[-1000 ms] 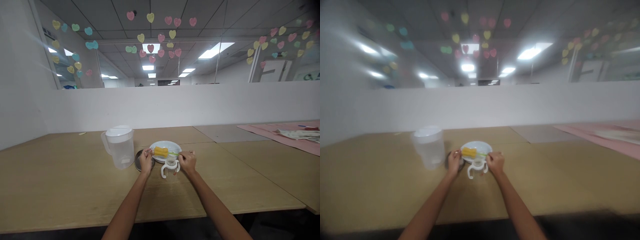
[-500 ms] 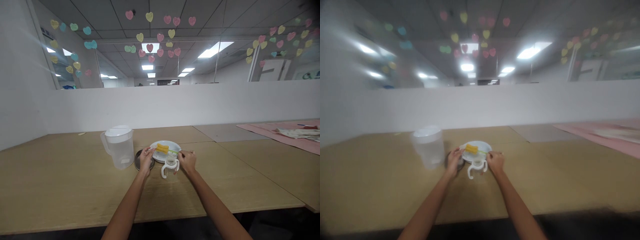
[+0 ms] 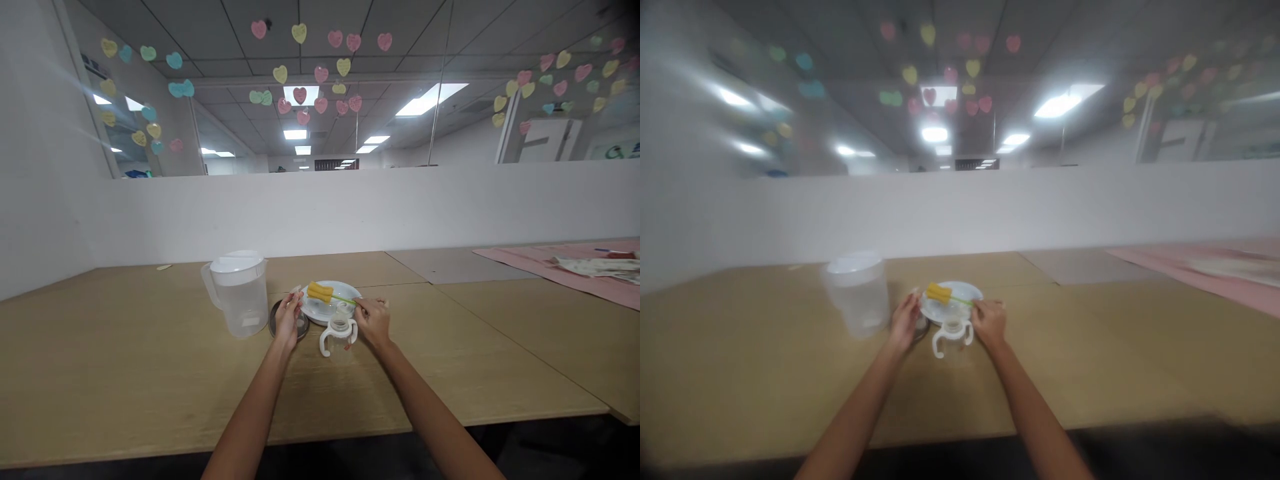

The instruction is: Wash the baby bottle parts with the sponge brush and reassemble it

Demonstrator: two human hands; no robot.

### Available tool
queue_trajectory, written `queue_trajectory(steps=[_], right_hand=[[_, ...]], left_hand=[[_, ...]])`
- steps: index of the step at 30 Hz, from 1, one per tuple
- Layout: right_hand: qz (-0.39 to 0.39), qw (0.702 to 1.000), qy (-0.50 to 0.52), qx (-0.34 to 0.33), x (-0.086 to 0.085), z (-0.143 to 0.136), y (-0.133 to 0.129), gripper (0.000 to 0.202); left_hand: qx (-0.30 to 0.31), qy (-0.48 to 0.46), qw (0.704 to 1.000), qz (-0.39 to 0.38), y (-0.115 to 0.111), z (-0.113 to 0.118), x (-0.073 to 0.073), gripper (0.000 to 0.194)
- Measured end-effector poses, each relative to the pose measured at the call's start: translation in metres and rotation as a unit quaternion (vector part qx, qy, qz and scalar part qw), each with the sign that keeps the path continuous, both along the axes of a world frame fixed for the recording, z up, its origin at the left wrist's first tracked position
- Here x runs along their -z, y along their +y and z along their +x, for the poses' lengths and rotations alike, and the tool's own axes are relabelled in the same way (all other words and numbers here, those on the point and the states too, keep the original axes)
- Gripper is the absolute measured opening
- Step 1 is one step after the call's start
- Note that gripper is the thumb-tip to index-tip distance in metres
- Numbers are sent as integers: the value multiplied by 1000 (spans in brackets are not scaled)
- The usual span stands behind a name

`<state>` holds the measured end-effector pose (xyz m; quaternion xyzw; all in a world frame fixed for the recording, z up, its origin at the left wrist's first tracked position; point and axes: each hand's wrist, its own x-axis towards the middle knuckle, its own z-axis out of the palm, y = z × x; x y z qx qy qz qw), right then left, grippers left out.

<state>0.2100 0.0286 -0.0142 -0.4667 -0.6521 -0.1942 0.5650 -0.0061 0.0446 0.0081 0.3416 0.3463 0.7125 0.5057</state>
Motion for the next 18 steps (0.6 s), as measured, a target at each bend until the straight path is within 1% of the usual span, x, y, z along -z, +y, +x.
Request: queue_trajectory(steps=[3,6,11,15,18], right_hand=[[-21,999,-24,-6,-2,0,-1,25],[-37,998,-38,-18,-3,-1,-1,25],[-58,997,-50,-30,-3,-1,0,25],[-71,995,-57,-28,-3,0,1,26],[-72,995,-61,-23,-3,0,1,27]], left_hand=[[1,12,1000,1,0,0,0,24],[3,-2,1000,-8,-1,-1,-2,22],[8,-57,998,-36,-5,-2,-6,16],[16,-119,992,-43,-9,-4,-12,19],[18,-143,988,-54,-11,-4,-15,17]])
